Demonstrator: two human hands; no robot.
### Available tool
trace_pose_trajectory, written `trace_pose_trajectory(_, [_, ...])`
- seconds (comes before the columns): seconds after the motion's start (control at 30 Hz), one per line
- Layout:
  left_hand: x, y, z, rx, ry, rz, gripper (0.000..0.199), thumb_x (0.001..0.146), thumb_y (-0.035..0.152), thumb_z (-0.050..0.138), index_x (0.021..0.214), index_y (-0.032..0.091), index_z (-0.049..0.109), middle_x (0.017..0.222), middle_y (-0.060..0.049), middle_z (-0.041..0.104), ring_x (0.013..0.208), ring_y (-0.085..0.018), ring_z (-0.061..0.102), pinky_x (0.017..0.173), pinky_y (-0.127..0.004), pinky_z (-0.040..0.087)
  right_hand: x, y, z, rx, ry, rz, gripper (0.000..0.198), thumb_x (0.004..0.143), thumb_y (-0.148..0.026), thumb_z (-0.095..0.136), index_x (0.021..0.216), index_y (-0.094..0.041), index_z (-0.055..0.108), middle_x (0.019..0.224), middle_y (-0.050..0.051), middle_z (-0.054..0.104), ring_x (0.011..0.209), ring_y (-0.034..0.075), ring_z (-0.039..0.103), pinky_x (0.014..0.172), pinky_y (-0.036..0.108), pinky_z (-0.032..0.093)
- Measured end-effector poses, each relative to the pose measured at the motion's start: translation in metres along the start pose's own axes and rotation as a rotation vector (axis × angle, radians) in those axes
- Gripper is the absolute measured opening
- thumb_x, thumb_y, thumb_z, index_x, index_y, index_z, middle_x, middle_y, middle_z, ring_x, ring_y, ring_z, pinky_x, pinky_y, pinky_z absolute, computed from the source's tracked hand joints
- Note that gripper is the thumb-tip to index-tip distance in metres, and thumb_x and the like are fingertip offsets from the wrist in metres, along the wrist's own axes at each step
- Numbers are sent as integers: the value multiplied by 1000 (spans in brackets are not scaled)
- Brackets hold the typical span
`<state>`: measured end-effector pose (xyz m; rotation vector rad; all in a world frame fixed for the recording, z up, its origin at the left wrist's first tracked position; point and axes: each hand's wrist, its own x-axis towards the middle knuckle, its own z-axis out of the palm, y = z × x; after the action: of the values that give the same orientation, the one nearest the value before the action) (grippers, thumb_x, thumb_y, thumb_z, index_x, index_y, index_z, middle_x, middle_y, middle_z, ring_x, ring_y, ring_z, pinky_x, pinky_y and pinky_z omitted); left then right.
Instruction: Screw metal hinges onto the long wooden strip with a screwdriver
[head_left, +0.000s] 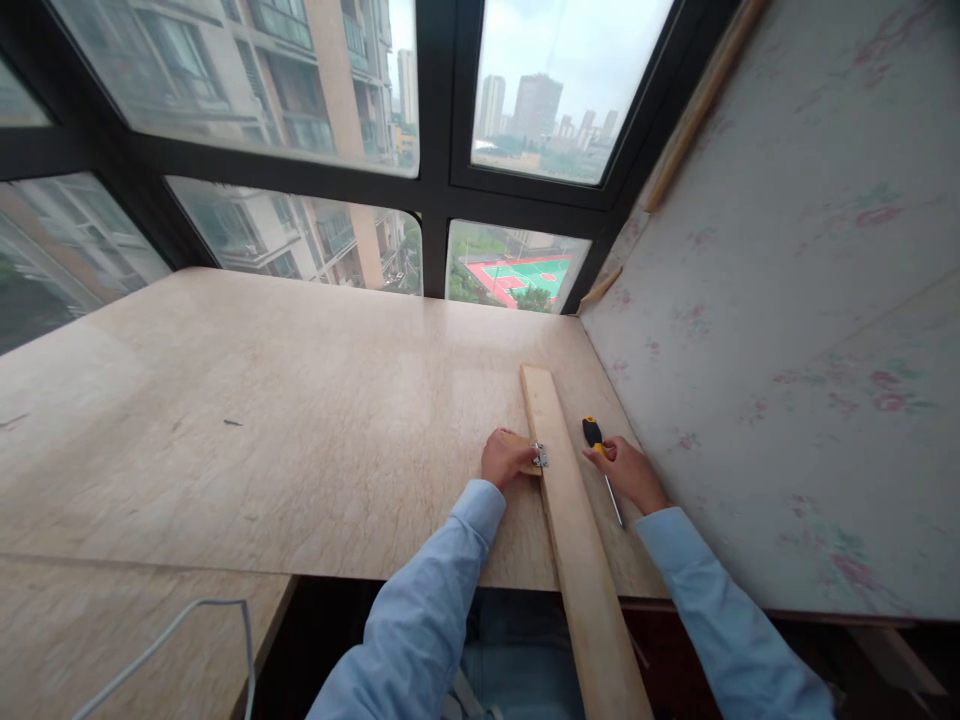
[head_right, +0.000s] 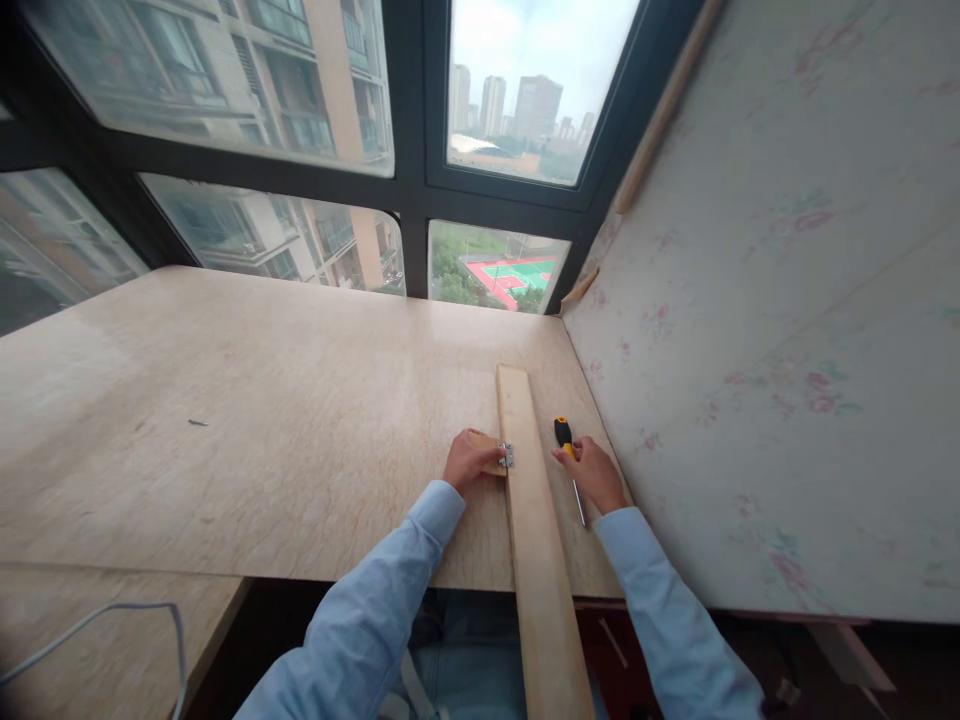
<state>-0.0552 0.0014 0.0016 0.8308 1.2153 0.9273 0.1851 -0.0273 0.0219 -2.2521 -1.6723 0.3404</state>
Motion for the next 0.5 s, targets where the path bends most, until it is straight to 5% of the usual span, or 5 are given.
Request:
trace_pose_trajectory(0.1, [-1, 0, -1, -18, 32, 37, 49, 46, 16, 87, 84, 15, 56, 68, 1, 63, 61, -15, 63, 48, -20, 46, 0, -8, 6, 69, 28, 40, 33, 76, -44, 64, 91, -15, 64, 81, 10, 69, 77, 24, 64, 65, 31, 42])
trace_pose_trajectory(0.27, [-8, 5, -4, -33, 10, 28, 49, 48, 12, 84, 86, 16, 53, 71, 1, 63, 64, -15, 64, 49, -22, 51, -4, -13, 5, 583, 70, 107, 31, 66, -46, 71, 73, -17, 64, 69, 5, 66, 67, 21, 62, 59, 30, 45])
trace_pose_trajectory(0.37, [-11, 8, -4, -19, 23, 23, 50, 48, 12, 84, 86, 17, 52, 70, 3, 63, 63, -15, 63, 49, -23, 52, -18, -23, -2, 976, 16, 89, 42, 71, -57, 67, 81, -17, 64, 72, 4, 67, 60, 17, 62, 56, 30, 50])
trace_pose_trajectory(0.43, [-11, 10, -4, -11, 29, 16, 49, 48, 13, 84, 85, 17, 53, 70, 3, 63, 63, -15, 64, 49, -23, 53, -31, -37, -10, 1334, 42, 38, 43, 66, -51, 78, 90, -19, 62, 81, 3, 70, 66, 16, 67, 65, 32, 56])
trace_pose_trajectory(0.5, [-11, 11, -4, -7, 32, 1, 48, 47, 14, 84, 83, 18, 53, 69, 3, 64, 63, -16, 64, 50, -23, 52, -43, -53, -18, 1466, 128, -40, 43, 65, -41, 83, 96, -21, 61, 87, 2, 72, 75, 19, 71, 74, 36, 58])
